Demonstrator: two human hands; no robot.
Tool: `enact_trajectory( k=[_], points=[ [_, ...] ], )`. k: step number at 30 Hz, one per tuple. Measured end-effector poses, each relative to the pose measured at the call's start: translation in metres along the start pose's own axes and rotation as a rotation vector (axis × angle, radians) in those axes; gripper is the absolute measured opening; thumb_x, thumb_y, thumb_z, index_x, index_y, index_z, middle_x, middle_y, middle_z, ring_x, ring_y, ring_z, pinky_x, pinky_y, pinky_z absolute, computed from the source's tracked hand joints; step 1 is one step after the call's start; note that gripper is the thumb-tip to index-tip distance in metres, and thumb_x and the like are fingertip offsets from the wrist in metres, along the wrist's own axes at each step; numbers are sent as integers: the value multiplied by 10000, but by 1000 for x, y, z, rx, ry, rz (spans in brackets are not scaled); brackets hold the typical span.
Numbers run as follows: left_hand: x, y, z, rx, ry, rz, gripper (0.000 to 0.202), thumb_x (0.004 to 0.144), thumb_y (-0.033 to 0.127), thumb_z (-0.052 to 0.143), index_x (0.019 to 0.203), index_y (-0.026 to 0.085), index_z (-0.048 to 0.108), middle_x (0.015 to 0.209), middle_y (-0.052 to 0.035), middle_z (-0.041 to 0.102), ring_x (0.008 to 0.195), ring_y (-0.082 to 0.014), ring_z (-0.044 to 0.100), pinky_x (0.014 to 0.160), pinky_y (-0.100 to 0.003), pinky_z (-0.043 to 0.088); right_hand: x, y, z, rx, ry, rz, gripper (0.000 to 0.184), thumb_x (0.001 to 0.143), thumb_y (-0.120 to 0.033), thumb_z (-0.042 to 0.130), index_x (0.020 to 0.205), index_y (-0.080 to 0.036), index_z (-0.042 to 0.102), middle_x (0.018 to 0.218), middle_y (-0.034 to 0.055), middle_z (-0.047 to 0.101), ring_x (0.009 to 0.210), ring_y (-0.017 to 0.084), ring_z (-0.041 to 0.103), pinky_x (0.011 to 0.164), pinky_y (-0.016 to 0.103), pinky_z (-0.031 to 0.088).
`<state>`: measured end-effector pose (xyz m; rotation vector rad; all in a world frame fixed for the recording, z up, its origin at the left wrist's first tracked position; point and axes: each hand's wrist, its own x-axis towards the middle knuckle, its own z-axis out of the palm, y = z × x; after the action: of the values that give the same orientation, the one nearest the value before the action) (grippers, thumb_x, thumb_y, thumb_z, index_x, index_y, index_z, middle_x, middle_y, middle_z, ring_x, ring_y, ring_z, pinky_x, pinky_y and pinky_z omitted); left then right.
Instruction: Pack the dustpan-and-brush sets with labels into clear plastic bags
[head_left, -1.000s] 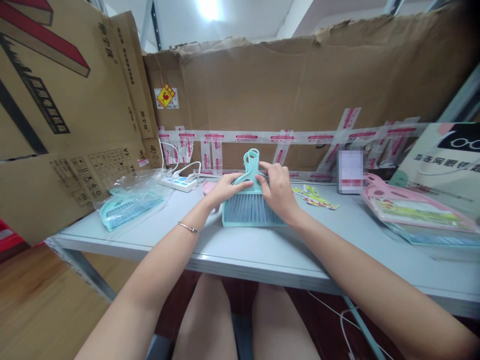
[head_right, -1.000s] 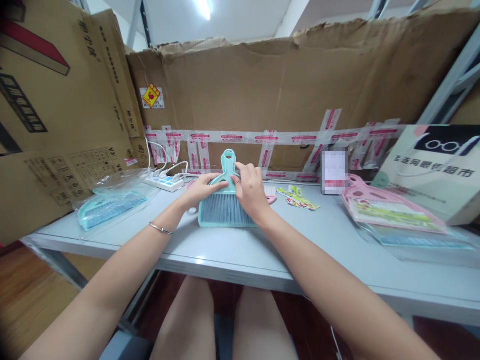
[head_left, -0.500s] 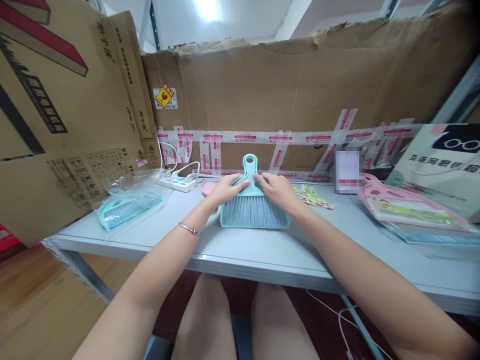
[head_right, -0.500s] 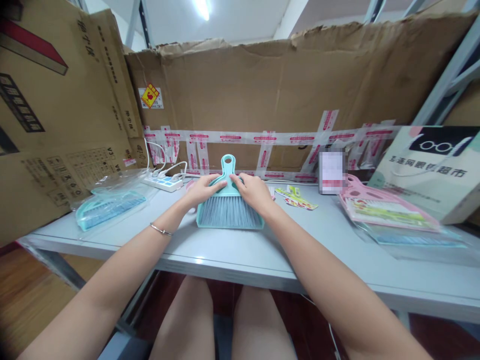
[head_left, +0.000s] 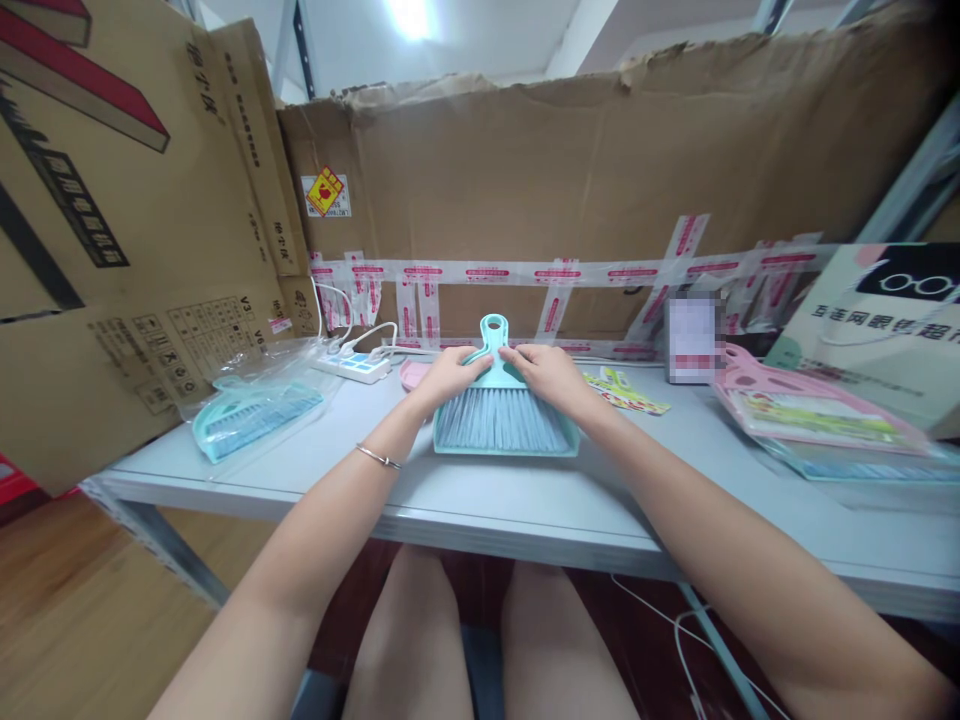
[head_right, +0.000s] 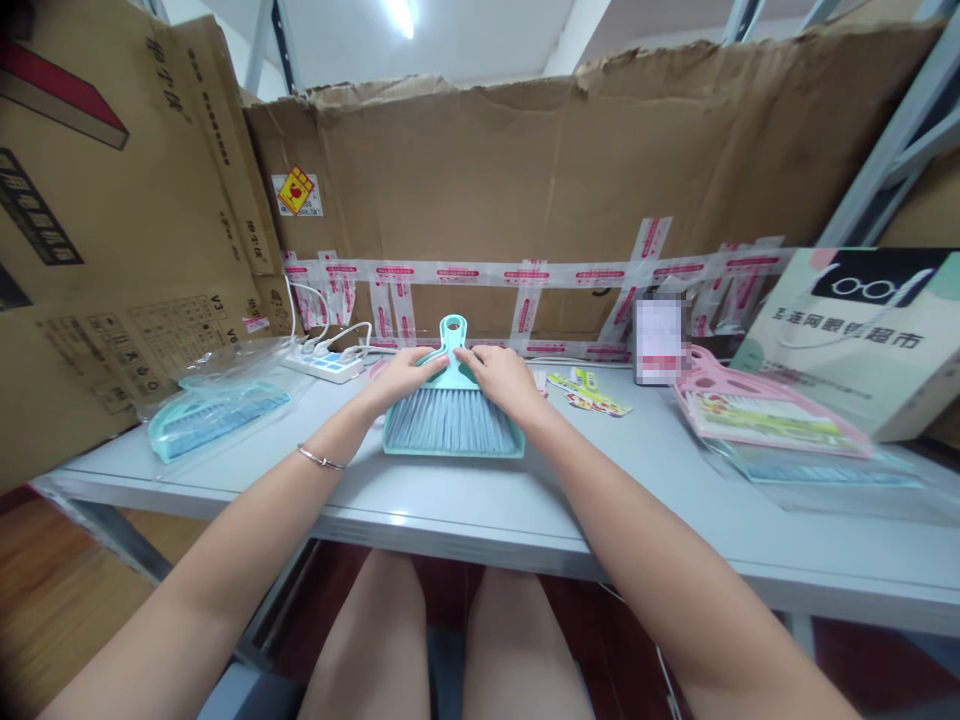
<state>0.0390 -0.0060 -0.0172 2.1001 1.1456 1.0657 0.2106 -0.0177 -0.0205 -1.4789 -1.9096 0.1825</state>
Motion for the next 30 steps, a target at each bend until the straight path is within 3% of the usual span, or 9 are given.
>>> enact_trajectory(
  k=[4, 9, 14, 17, 21, 24, 27, 30],
  points=[
    [-2, 0, -3, -3, 3, 0, 330, 768, 445, 515, 731, 134, 619, 667, 8, 542, 670, -140, 461, 607, -237, 324, 3, 5, 1, 143, -55, 10, 482, 862, -554, 368, 699, -158, 589, 694, 40, 599, 651, 149, 504, 585, 242, 328],
    [-5, 2, -1, -3, -43, 12, 307, 772, 422, 535, 725, 134, 629, 684, 11, 563, 683, -139, 485, 626, -234, 348, 3, 8, -2, 259, -152, -12, 356, 813, -443, 446, 729, -151, 631, 646, 9, 580, 604, 131, 490, 571, 232, 351],
    [-6, 4, 2, -12, -58, 30, 305, 785, 416, 523, 762, 132, 634, 717, 2, 577, 713, -147, 500, 635, -239, 360, 2, 4, 0, 260, -54, 12, 274, 778, -352, 494, 634, -144, 601, 594, 2, 514, 638, 144, 460, 596, 250, 332],
    [-6, 4, 3, -34, -64, 34, 303, 777, 418, 535, 735, 132, 626, 702, 4, 574, 698, -145, 497, 637, -244, 363, 2, 2, -3, 292, -65, 31, 283, 766, -386, 544, 645, -141, 620, 612, 10, 546, 681, 163, 495, 616, 249, 368],
    [-3, 1, 3, -64, -47, 14, 297, 772, 418, 545, 736, 136, 630, 711, 1, 591, 709, -152, 513, 645, -249, 369, -1, 4, -15, 370, -172, 65, 338, 758, -484, 604, 751, -153, 668, 671, 25, 619, 674, 163, 547, 619, 247, 433],
    [0, -3, -1, -86, 19, -17, 281, 769, 402, 555, 800, 139, 649, 817, -20, 640, 810, -178, 546, 725, -263, 391, -7, 10, -22, 499, -297, 155, 360, 714, -522, 675, 843, -186, 680, 672, 29, 639, 637, 159, 574, 596, 251, 475],
    [1, -8, -7, -122, 89, -71, 291, 766, 400, 564, 840, 136, 660, 915, -48, 663, 895, -207, 567, 801, -289, 400, -12, 13, -22, 679, -417, 308, 377, 661, -520, 735, 798, -176, 663, 528, 9, 567, 479, 143, 515, 481, 265, 469],
    [1, -14, -11, -191, 104, -134, 367, 764, 453, 580, 921, 132, 663, 969, -82, 674, 921, -228, 590, 806, -309, 423, -12, 12, -19, 726, -376, 355, 354, 686, -492, 728, 752, -159, 625, 462, -21, 498, 371, 107, 419, 385, 250, 400]
  ],
)
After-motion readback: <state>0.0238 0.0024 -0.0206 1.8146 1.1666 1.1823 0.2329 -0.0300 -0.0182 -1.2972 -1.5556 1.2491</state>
